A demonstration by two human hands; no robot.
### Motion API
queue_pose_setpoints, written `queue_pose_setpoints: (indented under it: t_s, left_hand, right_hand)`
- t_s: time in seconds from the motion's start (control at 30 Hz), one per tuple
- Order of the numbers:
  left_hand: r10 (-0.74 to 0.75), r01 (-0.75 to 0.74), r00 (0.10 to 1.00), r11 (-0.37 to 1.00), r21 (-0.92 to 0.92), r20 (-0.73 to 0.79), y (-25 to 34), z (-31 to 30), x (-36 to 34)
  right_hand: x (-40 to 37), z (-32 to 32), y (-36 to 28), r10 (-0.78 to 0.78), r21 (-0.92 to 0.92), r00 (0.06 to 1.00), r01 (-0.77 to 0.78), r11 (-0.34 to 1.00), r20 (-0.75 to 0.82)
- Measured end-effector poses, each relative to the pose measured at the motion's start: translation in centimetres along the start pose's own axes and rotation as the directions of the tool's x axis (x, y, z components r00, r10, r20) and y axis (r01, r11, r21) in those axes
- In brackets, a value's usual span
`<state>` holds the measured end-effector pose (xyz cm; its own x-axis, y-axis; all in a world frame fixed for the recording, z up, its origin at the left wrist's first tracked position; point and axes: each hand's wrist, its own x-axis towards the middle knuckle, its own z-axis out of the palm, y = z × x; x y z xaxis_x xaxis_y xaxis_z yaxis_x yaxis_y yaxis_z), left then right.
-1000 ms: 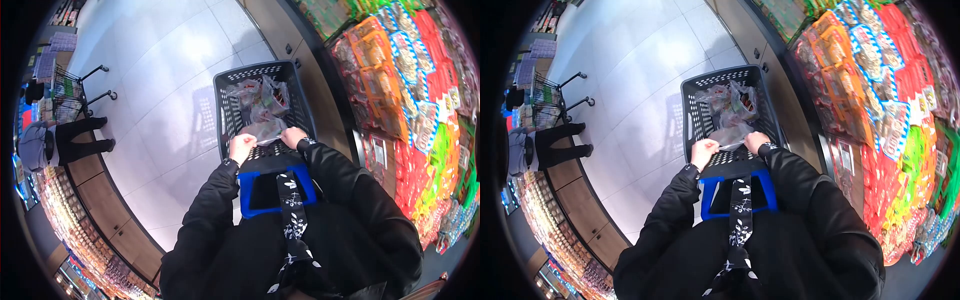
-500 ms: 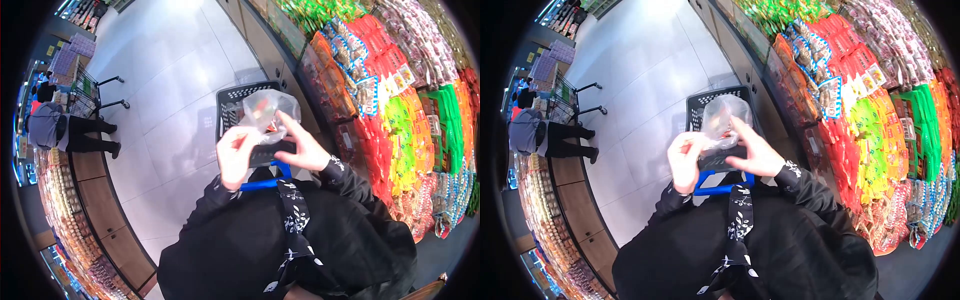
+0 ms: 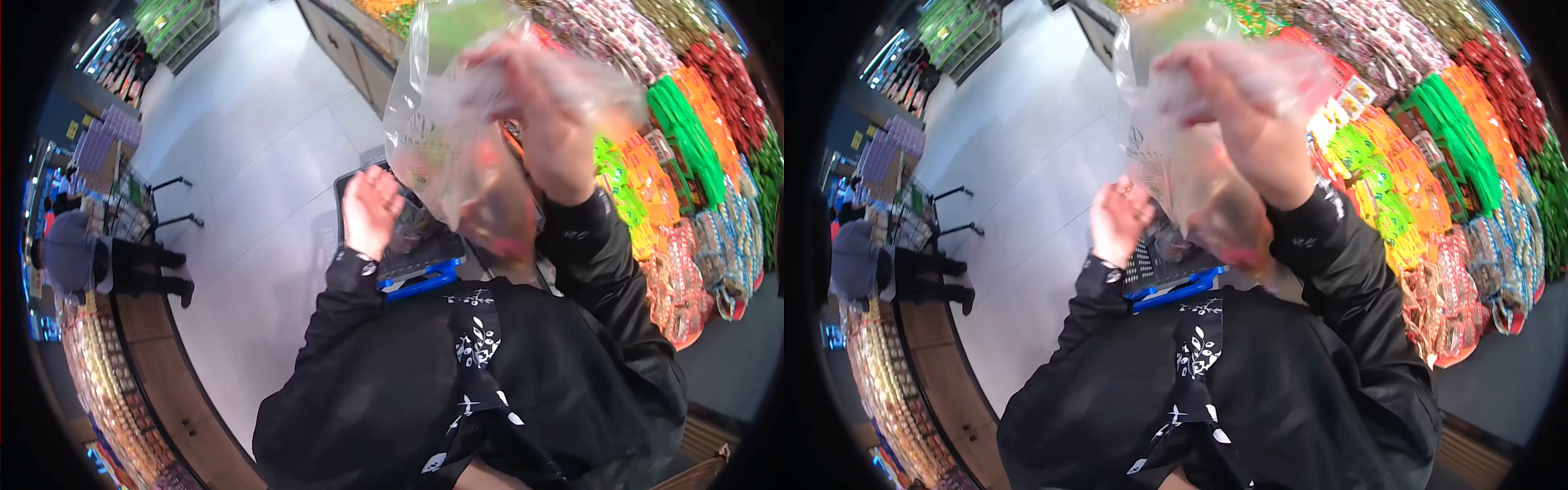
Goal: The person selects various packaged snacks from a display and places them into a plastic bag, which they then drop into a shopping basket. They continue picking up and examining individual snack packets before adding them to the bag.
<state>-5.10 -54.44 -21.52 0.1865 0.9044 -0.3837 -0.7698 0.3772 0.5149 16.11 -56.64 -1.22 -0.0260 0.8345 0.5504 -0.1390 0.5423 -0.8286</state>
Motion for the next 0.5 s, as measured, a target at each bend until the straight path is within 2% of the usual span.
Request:
queue_pose_setpoints:
  t_s: [0.03, 0.07, 0.1, 0.17, 0.23, 0.3, 0.4, 0.5]
  left_hand:
    - [-0.134, 0.138, 0.99, 0.984, 0.114, -0.039, -1.7, 1.4, 0.1]
    - [-0.222, 0.218, 0.973, 0.974, 0.066, 0.057, -3.2, 2.3, 0.3]
    - [-0.267, 0.312, 0.89, 0.948, -0.067, 0.369, -4.8, 2.8, 0.7]
    - [-0.129, 0.212, 0.854, 0.971, -0.109, 0.504, -5.9, 7.1, 0.0]
    - [-0.007, 0.094, 0.836, 0.987, -0.131, 0.548, -5.8, 9.1, 1.2]
    - [0.034, 0.104, 0.791, 0.976, -0.189, 0.61, -5.1, 10.5, 1.1]
    - [-0.008, 0.345, 0.724, 0.87, -0.352, 0.689, -1.0, 13.8, -3.1]
    - [0.047, 0.482, 0.485, 0.818, -0.312, 0.873, -0.1, 12.7, -3.6]
  right_hand:
    - [0.6, -0.1, -1.6, -0.026, -0.042, 0.999, 0.027, 0.999, 0.021]
    - [1.2, -0.4, -2.8, -0.036, -0.127, 0.999, 0.035, 0.991, -0.009]
    - [1.9, -0.7, -4.0, -0.046, -0.212, 0.998, 0.037, 0.977, -0.039]
    - [2.8, -1.1, -5.8, -0.09, -0.334, 0.992, 0.056, 0.941, -0.088]
    - [3.8, -1.2, -7.0, -0.155, -0.408, 0.978, 0.086, 0.909, -0.139]
    - [4.9, -1.5, -7.7, -0.23, -0.466, 0.957, 0.124, 0.876, -0.178]
    - [6.1, -2.1, -8.2, -0.313, -0.522, 0.927, 0.165, 0.837, -0.209]
    - [5.8, -2.8, -8.6, -0.334, -0.571, 0.916, 0.155, 0.806, -0.223]
